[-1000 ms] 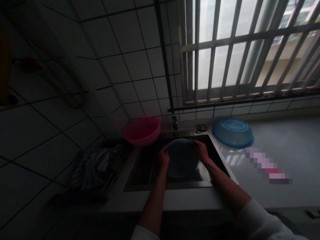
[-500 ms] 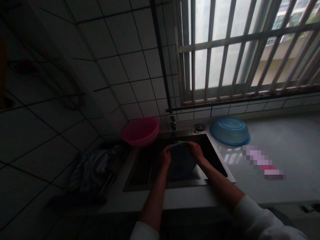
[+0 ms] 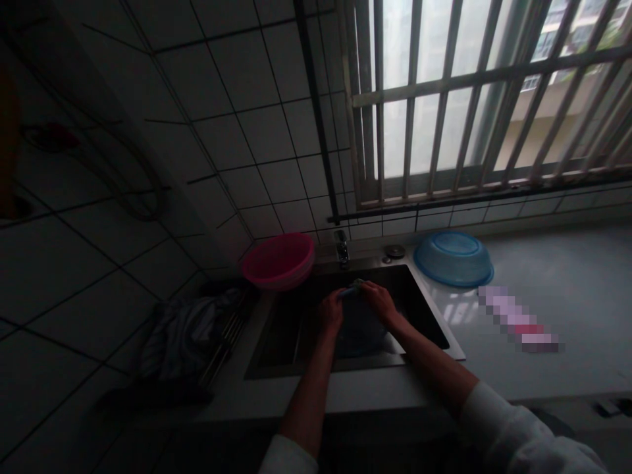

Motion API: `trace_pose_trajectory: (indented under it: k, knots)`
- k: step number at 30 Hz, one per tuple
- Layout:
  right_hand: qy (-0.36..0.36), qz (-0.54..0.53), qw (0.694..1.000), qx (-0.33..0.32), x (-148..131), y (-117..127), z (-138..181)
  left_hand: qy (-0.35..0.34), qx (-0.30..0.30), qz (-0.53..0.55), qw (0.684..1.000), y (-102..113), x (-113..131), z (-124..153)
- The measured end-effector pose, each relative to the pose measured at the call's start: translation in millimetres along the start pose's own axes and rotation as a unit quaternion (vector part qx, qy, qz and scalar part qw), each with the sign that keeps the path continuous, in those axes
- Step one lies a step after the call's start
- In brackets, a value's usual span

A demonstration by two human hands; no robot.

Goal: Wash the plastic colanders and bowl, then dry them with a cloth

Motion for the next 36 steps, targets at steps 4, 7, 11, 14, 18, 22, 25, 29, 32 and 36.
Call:
trace_pose_trajectory:
  k: [4,7,11,14,18,22,25,29,32,36]
  knots:
    - [-0.078,0.003,0.995,0.059,37,19,12,0.056,0.071,0.040,0.995,18,-13,-5]
    - [-0.075,0.009,0.995,0.067,38,20,15,0.077,0.070,0.043,0.994,17,-18,-7]
    - [0.007,-0.007,1.000,0.007,2,0,4,0.010,-0.007,-0.006,1.000,-2,-5,-2]
    - [0.058,-0.023,0.998,-0.020,-15,-8,-3,-0.006,-0.025,-0.026,0.999,-7,0,1]
    - [-0.018,0.004,0.998,0.052,12,12,0,0.016,0.052,0.030,0.998,8,-7,-3]
    - [-0.077,0.031,0.992,0.098,41,32,10,0.046,0.106,0.063,0.991,19,-17,-8]
    - [-0.056,0.032,0.997,0.049,32,24,9,0.006,0.123,0.001,0.992,16,-8,-4]
    - [0.034,0.001,0.999,-0.014,-5,1,-1,-0.103,0.080,-0.103,0.986,0,14,9]
    - [0.051,-0.017,0.999,-0.012,-11,-3,-5,-0.037,0.043,-0.114,0.992,-3,9,9]
    - [-0.032,-0.040,0.997,0.062,23,12,5,0.062,0.093,-0.052,0.992,13,-6,3]
Point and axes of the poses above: each hand's wrist, its own z-axis away from the middle knuckle, its own y-axis out of the back of the hand, x = y × z, the point moved 5 cm from there along -z, towards the middle knuckle, and after that the axes turned 15 degrees about y, right-handed, at the moved point
